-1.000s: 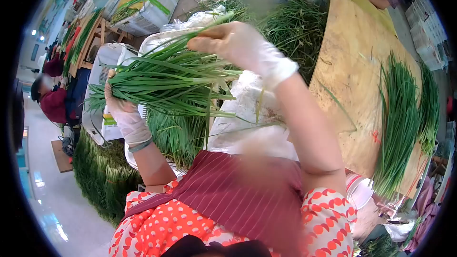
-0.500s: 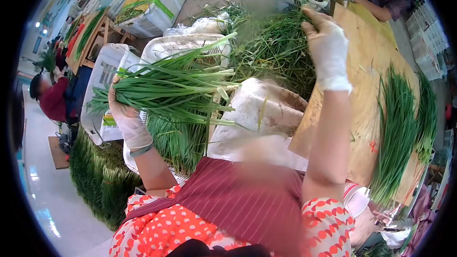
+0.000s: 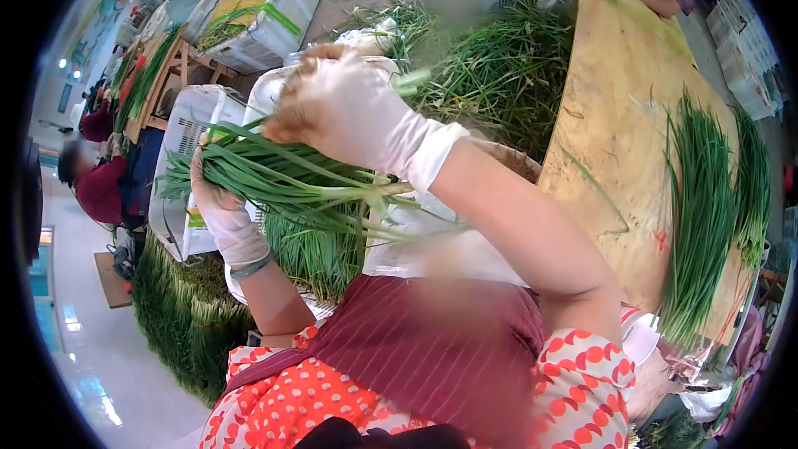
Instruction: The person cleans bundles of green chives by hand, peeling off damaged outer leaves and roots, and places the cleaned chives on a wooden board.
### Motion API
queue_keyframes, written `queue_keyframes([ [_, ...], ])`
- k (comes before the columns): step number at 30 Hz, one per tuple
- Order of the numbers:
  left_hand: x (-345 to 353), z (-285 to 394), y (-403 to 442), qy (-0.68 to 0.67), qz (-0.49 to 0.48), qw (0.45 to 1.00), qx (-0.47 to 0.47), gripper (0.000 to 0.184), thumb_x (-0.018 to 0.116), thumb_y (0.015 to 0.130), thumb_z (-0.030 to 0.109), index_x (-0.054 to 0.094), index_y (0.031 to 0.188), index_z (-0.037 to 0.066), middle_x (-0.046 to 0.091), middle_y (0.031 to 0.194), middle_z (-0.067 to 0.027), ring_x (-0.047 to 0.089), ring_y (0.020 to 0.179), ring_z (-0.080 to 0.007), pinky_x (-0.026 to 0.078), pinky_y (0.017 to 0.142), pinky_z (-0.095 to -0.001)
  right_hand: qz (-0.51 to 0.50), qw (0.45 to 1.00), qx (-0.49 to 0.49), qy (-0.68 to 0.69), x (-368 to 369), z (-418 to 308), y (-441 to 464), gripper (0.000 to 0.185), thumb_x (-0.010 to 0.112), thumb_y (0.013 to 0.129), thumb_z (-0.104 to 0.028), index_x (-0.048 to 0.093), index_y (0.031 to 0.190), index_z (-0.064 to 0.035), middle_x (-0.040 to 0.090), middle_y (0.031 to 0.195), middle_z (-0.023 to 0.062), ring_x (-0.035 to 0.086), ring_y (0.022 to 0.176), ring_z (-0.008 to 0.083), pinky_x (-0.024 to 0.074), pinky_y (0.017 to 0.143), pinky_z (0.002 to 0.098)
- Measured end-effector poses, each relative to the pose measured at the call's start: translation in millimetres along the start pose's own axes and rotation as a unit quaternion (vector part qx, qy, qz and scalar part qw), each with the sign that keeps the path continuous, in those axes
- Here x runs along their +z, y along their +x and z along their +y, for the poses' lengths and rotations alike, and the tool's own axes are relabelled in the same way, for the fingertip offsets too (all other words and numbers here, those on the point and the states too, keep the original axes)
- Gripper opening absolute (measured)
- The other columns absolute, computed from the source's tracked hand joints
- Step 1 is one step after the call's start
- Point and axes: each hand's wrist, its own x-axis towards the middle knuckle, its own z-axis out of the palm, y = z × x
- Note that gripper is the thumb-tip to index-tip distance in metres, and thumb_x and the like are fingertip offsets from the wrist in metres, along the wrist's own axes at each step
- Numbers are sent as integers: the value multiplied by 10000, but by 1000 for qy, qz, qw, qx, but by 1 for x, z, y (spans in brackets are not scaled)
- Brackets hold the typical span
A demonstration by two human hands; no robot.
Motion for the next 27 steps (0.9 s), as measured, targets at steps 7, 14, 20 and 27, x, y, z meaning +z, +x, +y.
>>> queue_keyframes([
  [7, -25, 8, 8, 48, 66, 996, 30, 240, 457, 873, 174, 609, 992, 30, 628, 1001, -112, 606, 894, -246, 510, 803, -422, 288, 883, 325, 178, -102, 28, -20, 166, 606, 824, -110, 668, 978, -101, 670, 945, 21, 609, 887, 131, 482, 774, 272],
  [14, -30, 7, 12, 61, 126, 990, 34, 287, 462, 862, 217, 610, 1035, 43, 625, 1032, -110, 604, 919, -261, 513, 794, -473, -119, 917, 379, 25, -63, -16, -54, 387, 696, 758, -282, 623, 1093, -102, 659, 968, 104, 620, 889, 204, 468, 795, 287],
  [20, -21, 5, 11, 45, 156, 986, 40, 273, 473, 853, 217, 619, 1027, 63, 618, 1053, -105, 605, 920, -268, 517, 784, -478, -10, 772, 495, 399, -13, -6, -60, 341, 696, 763, -146, 611, 1077, -44, 641, 830, 45, 568, 725, 105, 454, 675, 229],
  [27, -31, 9, 9, 31, 154, 986, 64, 259, 486, 850, 237, 627, 1002, 81, 607, 1073, -116, 588, 957, -299, 501, 795, -522, -29, 701, 488, 519, -42, -10, -55, 294, 630, 779, -60, 592, 1068, -20, 610, 829, 28, 525, 671, 61, 429, 626, 191],
])
